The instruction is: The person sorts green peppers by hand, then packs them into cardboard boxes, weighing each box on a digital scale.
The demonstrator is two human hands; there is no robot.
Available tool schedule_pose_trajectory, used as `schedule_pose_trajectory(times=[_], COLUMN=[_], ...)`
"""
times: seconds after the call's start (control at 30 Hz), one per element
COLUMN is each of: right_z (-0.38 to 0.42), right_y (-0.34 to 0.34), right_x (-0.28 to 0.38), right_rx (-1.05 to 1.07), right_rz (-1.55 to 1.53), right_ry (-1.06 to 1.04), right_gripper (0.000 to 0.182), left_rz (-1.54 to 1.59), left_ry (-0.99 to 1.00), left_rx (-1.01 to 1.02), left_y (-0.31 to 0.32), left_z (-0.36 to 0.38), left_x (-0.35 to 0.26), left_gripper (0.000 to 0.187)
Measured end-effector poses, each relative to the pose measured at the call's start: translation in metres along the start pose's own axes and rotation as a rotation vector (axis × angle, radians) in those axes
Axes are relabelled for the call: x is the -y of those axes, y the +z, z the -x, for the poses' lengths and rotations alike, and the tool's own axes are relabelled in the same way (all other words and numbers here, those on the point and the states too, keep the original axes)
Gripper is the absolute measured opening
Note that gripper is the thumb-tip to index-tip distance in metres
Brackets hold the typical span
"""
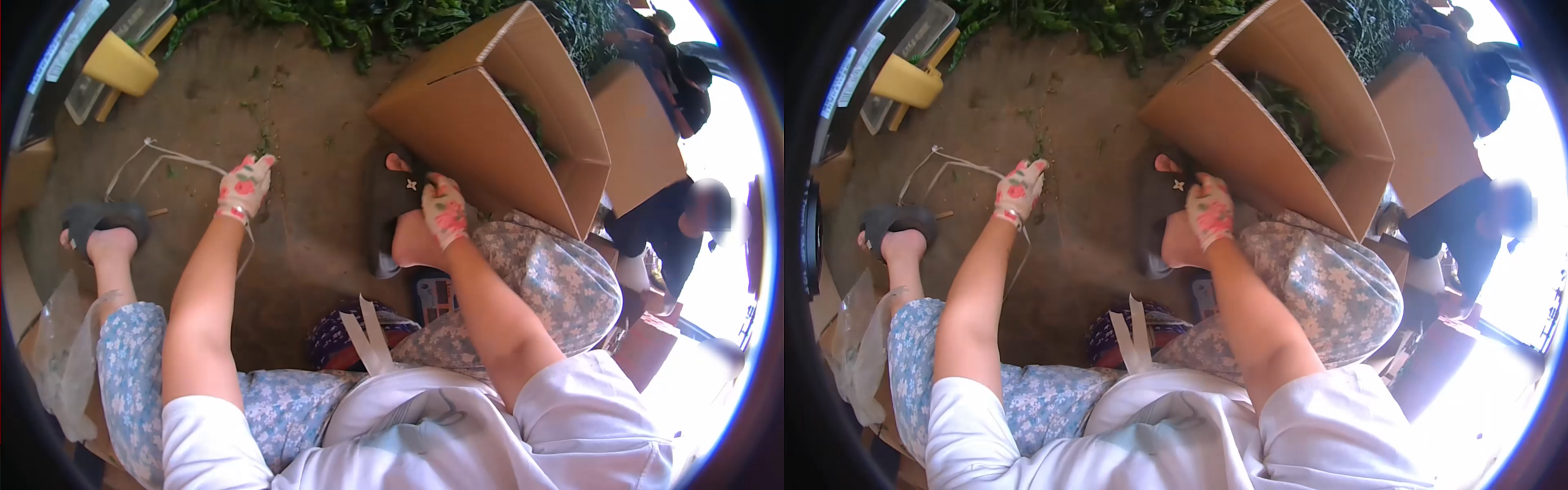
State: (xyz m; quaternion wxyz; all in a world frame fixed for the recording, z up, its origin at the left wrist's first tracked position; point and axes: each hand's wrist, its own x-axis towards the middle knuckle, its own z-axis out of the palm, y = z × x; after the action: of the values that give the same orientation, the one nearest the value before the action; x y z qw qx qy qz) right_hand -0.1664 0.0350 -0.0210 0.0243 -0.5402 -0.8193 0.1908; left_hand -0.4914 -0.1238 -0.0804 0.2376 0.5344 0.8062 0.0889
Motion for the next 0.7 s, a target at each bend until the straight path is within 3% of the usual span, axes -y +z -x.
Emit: schedule_pose_trajectory(times=[0.03, 0.1, 0.2, 0.3, 0.33, 0.37, 0.4, 0.47, 0.5, 0.53, 0.57, 0.6, 0.67, 0.7], right_z=[-0.01, -0.031, -0.034, -0.029, -0.027, -0.027, -0.028, -0.017, -0.008, 0.003, 0.009, 0.009, 0.003, -0.004], right_y=[0.023, 0.022, 0.026, 0.02, 0.024, 0.031, 0.039, 0.03, 0.029, -0.01, -0.035, -0.068, -0.12, -0.137], right_x=[-0.042, -0.055, -0.047, -0.03, -0.028, -0.029, -0.028, 0.007, 0.016, 0.066, 0.106, 0.142, 0.169, 0.168], right_rx=[0.07, 0.369, 0.434, 0.39, 0.377, 0.362, 0.402, 0.299, 0.178, 0.038, -0.034, -0.071, -0.339, -0.306], right_rz=[0.006, -0.236, -0.031, 0.042, 0.066, 0.082, 0.064, -0.001, -0.333, -0.203, -0.458, -0.419, -0.29, -0.527], right_ry=[0.128, 0.62, 0.632, 0.608, 0.488, 0.353, 0.307, 0.157, -0.016, -0.242, -0.277, -0.308, -0.617, -0.548], right_gripper=[0.026, 0.033, 0.041, 0.05, 0.05, 0.051, 0.048, 0.034, 0.027, 0.021, 0.019, 0.017, 0.019, 0.021], left_rz=[0.099, 0.24, 0.479, 0.743, 0.869, 0.84, 0.707, 0.482, 0.43, 0.498, 0.426, 0.146, -0.134, -0.213], left_ry=[-0.097, -0.142, -0.188, -0.149, -0.259, -0.198, -0.301, -0.103, -0.136, -0.204, -0.215, -0.296, -0.319, -0.432], left_rx=[0.01, -0.048, -0.158, -0.153, -0.115, -0.196, -0.244, -0.619, -0.852, -1.055, -1.268, -1.394, -1.569, -1.559], left_y=[-0.007, -0.014, -0.042, -0.127, -0.183, -0.211, -0.255, -0.324, -0.353, -0.384, -0.405, -0.423, -0.439, -0.441], left_z=[0.009, 0.025, 0.041, 0.055, 0.07, 0.085, 0.106, 0.161, 0.198, 0.235, 0.27, 0.312, 0.376, 0.405], left_x=[-0.002, -0.01, -0.015, -0.029, -0.051, -0.041, -0.043, -0.017, -0.001, 0.019, 0.034, 0.063, 0.119, 0.15], left_gripper=[0.024, 0.023, 0.019, 0.016, 0.016, 0.017, 0.017, 0.019, 0.022, 0.021, 0.024, 0.024, 0.025, 0.025])
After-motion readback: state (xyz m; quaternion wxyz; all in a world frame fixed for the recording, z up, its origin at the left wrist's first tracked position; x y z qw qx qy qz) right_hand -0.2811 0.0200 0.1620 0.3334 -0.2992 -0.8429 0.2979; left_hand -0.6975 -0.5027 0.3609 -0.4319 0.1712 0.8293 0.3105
